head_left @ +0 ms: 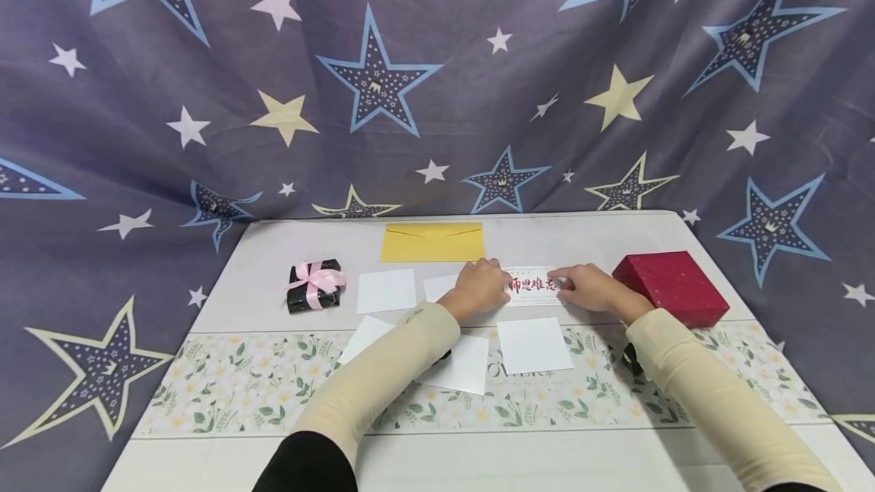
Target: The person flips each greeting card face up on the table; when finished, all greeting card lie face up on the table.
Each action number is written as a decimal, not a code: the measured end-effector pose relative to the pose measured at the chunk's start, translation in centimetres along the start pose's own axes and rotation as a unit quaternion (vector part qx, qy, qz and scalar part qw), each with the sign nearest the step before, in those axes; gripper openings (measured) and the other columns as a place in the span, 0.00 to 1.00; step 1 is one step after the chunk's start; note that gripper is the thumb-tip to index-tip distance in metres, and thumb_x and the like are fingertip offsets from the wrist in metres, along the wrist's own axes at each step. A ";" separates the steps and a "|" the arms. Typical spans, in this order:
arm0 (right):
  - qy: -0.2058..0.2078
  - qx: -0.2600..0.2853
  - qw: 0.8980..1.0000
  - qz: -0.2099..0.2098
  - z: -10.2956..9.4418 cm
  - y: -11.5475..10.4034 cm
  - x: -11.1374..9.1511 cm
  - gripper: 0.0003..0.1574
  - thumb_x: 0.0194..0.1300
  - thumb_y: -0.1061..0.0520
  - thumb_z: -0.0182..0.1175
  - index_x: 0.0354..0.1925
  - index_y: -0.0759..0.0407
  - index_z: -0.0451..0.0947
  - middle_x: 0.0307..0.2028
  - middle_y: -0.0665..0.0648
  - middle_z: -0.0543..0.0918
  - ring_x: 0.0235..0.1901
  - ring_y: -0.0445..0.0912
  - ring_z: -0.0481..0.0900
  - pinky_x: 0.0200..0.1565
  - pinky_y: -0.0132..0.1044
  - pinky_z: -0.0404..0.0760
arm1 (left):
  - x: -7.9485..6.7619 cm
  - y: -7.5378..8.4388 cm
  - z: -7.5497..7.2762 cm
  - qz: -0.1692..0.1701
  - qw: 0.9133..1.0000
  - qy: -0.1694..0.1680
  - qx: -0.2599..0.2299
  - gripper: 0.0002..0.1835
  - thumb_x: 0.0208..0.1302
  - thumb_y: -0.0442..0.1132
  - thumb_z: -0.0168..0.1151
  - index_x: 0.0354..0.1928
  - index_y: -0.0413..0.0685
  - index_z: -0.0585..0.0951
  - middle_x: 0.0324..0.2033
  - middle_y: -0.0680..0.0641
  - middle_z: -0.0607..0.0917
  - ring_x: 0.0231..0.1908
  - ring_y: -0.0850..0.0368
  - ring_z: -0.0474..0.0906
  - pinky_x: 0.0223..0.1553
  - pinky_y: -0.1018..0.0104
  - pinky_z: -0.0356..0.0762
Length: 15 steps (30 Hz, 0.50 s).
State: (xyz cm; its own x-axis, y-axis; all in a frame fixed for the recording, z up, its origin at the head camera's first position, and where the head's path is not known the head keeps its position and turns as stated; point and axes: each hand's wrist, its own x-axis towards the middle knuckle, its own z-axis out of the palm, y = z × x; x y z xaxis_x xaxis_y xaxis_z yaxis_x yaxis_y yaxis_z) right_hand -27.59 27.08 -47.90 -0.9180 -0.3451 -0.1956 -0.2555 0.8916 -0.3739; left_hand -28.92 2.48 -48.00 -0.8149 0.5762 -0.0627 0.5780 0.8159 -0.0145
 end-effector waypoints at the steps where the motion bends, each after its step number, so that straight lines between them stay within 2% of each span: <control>1: -0.001 -0.004 1.000 0.000 0.0 0.0 0.0 0.32 0.68 0.55 0.65 0.69 0.59 0.74 0.39 0.56 0.87 0.34 0.44 0.78 0.44 0.42 0.80 | 0.0 0.0 0.0 0.002 1.000 -0.001 0.003 0.20 0.67 0.57 0.65 0.58 0.64 0.85 0.49 0.51 0.85 0.50 0.54 0.80 0.58 0.52 0.78; 9: -0.014 -0.012 1.000 0.013 0.0 0.0 -0.1 0.35 0.68 0.54 0.65 0.71 0.57 0.72 0.37 0.54 0.86 0.34 0.44 0.78 0.42 0.41 0.79 | -0.4 0.0 -0.3 0.004 1.000 -0.007 0.000 0.19 0.69 0.57 0.63 0.58 0.62 0.85 0.49 0.51 0.84 0.50 0.54 0.79 0.58 0.53 0.78; 15: -0.014 -0.003 1.000 0.016 0.1 0.1 -0.3 0.37 0.69 0.52 0.64 0.73 0.56 0.69 0.42 0.56 0.87 0.37 0.44 0.81 0.46 0.45 0.82 | -0.5 -0.1 -0.5 0.017 1.000 -0.004 0.017 0.18 0.71 0.56 0.61 0.56 0.62 0.85 0.48 0.52 0.85 0.49 0.54 0.80 0.56 0.55 0.79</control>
State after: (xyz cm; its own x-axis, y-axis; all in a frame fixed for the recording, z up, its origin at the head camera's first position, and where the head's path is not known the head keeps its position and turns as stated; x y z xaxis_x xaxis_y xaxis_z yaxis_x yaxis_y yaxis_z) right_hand -27.28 27.23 -47.95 -0.9168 -0.3244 -0.2328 -0.2283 0.9043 -0.3608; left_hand -28.60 2.09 -47.48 -0.7939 0.6039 -0.0712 0.6074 0.7930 -0.0468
